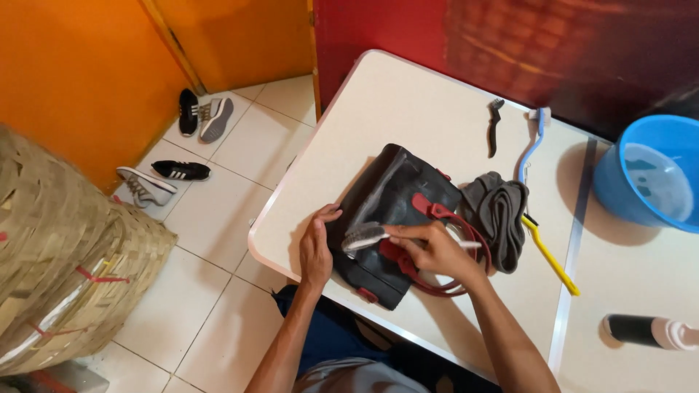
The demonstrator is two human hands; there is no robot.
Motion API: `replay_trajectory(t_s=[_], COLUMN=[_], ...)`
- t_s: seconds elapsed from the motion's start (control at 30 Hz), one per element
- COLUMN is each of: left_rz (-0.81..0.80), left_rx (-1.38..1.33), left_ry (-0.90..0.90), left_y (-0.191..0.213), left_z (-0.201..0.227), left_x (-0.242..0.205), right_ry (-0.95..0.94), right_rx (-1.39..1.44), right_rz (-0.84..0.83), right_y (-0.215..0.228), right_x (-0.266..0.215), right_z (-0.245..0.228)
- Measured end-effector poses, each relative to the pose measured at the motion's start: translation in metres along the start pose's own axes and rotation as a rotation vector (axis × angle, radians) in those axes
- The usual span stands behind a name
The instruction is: Cleaning a black leather handbag using cleaning foam, a brush, and a cloth on a service counter.
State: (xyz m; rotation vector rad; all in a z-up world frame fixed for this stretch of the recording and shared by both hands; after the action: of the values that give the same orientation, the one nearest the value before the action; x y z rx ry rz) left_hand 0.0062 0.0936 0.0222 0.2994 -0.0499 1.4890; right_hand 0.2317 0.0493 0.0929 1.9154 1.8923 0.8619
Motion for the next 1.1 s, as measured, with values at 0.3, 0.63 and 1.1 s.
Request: replay_trajectory(t_s=[0.3, 0.63, 1.1], left_rz=[-0.02, -0.001, -0.006], left_rx=[0.022, -0.004, -0.006], left_ry=[-0.011, -0.01, -0.004], left_y=[-0.002, -0.002, 0.0], left_z=[-0.002, 0.001, -0.004], left_x=[-0.003, -0.002, -0.007], right_ry=[-0.133, -0.086, -0.213], right_rx=[0.068, 0.108, -0.178], right_rz=[-0.051, -0.142, 0.181], right_y=[0.008, -0.002, 0.044], right_x=[0.012, 0.02, 0.044], right_z=[0.002, -0.014, 0.043])
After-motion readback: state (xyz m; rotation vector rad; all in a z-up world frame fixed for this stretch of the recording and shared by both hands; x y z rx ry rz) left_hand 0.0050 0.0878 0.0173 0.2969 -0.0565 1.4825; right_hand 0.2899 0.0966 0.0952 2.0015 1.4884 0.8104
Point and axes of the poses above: each hand's wrist, its own x-axis towards the middle knuckle, its own y-axis out of the back of the hand, z = x × y, the point moved 9 cm from there along x, towards the middle knuckle, and after that the axes turned 6 degrees about x, right-handed, at the moved point
